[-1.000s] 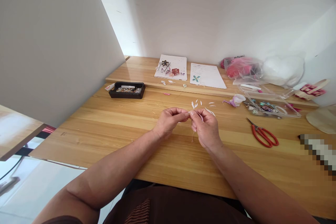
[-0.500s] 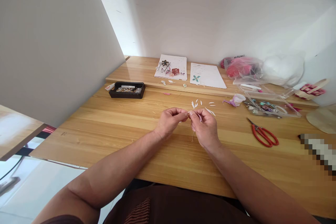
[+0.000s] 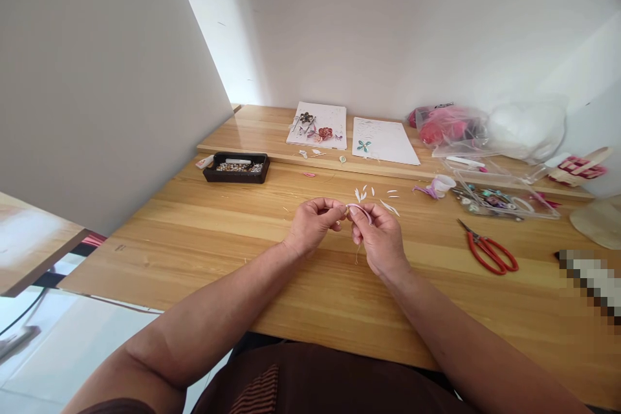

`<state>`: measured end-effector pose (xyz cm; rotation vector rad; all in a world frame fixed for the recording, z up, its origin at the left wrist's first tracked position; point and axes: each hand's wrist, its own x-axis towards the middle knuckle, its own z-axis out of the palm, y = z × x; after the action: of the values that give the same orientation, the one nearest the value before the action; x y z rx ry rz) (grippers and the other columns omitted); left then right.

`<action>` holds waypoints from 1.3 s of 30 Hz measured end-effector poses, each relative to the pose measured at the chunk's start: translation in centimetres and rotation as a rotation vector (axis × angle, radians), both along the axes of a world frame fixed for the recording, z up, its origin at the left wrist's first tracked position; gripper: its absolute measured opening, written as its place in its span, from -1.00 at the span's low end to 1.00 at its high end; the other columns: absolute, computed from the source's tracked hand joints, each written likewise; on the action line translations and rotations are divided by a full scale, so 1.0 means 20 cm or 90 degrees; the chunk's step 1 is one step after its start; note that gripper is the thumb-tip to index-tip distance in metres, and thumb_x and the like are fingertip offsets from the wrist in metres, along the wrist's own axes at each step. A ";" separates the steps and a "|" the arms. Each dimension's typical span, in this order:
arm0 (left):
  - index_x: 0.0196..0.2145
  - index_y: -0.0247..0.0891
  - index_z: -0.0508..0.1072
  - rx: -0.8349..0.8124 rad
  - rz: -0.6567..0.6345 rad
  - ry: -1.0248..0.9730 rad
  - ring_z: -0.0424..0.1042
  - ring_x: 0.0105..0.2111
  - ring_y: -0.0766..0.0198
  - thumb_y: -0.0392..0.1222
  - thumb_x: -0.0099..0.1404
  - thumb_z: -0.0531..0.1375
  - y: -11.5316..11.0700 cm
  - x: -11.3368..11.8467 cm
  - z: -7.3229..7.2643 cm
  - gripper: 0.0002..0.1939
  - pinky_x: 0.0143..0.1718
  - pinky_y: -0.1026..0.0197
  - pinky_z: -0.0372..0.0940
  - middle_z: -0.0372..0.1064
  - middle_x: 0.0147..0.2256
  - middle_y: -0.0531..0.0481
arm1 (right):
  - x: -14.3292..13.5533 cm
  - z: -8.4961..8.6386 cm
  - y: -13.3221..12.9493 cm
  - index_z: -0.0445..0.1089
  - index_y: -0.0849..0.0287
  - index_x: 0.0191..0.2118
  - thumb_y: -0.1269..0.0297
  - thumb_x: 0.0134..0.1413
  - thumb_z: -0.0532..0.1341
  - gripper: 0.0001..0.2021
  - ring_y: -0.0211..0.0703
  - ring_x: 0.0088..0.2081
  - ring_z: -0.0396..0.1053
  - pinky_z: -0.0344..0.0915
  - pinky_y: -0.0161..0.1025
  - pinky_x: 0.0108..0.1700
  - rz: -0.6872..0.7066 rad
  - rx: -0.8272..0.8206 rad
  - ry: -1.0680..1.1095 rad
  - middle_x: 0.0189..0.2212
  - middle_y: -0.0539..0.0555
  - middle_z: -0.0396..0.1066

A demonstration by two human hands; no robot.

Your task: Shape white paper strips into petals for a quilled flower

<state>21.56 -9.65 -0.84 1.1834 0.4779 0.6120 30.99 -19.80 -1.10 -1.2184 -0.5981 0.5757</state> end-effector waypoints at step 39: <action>-0.44 -0.31 0.53 0.310 -0.132 0.136 0.27 -0.58 0.40 -0.11 0.13 0.33 0.07 -0.07 0.11 -0.81 -0.54 0.32 0.15 0.40 -0.54 0.03 | 0.11 0.17 -0.13 0.55 0.08 -0.34 0.19 0.13 0.31 -0.89 -0.28 -0.57 0.08 0.15 -0.25 -0.45 -0.137 -0.095 -0.530 -0.65 -0.10 0.12</action>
<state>20.10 -8.30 1.33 1.7504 0.3882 0.4342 33.27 -22.33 2.24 -1.6372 -1.1095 -0.1033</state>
